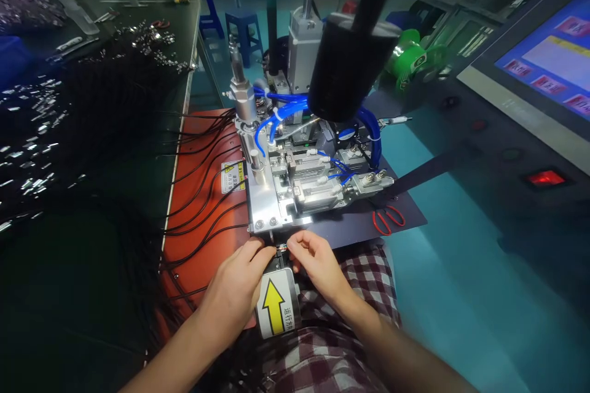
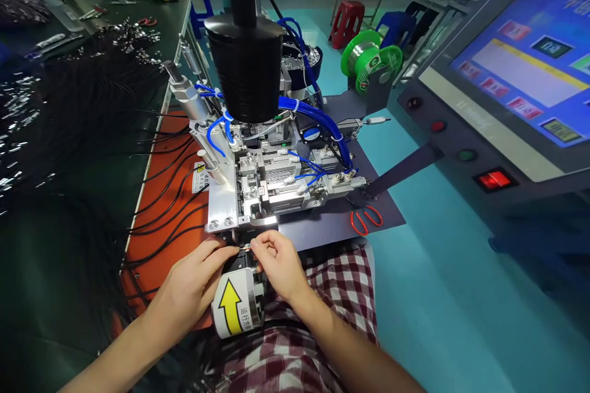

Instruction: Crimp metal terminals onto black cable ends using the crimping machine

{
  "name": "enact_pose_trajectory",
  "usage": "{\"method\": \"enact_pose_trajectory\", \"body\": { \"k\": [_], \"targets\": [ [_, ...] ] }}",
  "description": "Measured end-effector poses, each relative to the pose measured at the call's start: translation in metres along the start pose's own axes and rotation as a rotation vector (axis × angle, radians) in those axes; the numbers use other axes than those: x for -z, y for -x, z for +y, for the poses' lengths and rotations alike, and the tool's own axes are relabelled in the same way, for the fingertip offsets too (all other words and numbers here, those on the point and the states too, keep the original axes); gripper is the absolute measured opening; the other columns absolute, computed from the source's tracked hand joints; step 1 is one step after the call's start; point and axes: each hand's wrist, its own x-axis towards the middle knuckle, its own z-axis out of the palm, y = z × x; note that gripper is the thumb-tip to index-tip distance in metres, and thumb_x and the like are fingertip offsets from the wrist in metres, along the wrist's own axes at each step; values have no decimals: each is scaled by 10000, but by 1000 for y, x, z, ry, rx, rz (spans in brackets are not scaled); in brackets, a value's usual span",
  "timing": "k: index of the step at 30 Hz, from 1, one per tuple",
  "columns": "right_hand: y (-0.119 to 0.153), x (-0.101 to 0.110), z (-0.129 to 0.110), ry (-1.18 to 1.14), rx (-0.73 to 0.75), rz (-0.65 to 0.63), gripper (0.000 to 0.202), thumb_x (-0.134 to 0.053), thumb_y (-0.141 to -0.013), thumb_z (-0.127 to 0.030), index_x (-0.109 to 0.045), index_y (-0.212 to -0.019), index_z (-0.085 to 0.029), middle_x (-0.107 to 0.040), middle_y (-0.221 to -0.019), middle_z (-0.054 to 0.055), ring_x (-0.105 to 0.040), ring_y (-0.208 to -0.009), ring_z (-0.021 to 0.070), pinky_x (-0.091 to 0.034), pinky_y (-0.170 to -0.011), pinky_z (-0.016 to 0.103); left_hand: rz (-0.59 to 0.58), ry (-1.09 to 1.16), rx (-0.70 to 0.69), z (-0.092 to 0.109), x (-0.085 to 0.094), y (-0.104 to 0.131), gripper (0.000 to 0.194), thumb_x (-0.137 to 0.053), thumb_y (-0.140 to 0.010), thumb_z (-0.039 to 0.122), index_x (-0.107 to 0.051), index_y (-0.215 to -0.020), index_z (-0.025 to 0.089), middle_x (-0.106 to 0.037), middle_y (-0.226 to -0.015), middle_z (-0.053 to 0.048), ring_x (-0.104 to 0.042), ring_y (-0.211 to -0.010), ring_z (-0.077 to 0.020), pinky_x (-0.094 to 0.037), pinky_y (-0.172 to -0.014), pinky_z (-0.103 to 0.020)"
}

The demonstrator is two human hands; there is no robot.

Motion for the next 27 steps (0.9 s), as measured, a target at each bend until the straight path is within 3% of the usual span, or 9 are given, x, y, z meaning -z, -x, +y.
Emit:
{"method": "enact_pose_trajectory", "body": {
  "k": [12,19,27],
  "targets": [
    [-2,-4,3,-34,-20,-34,229,-573,-797,-370,-488,-712,-176,-506,-613,-41,-480,-491,91,-379,-499,232,4,2,0,-1,1,-3,248,-398,-853,88,-608,-980,124,-583,-858,-83,-591,-740,-190,-511,-630,-286],
    [1,-2,3,122,48,-3,212,-534,-836,-364,-494,-729,-186,-512,-617,-39,-515,-524,110,-391,-526,243,31,-50,-47,-1,-1,-1,277,-396,-836,63,-612,-998,123,-603,-885,-103,-592,-746,-205,-524,-631,-307],
    [-6,1,-3,-149,-174,-115,268,-586,-764,-363,-478,-609,-173,-475,-548,-51,-432,-451,81,-344,-501,232,25,-166,-46,4,-1,-2,278,-418,-802,42,-625,-978,99,-600,-847,-114,-569,-712,-221,-519,-599,-336]
  ]
}}
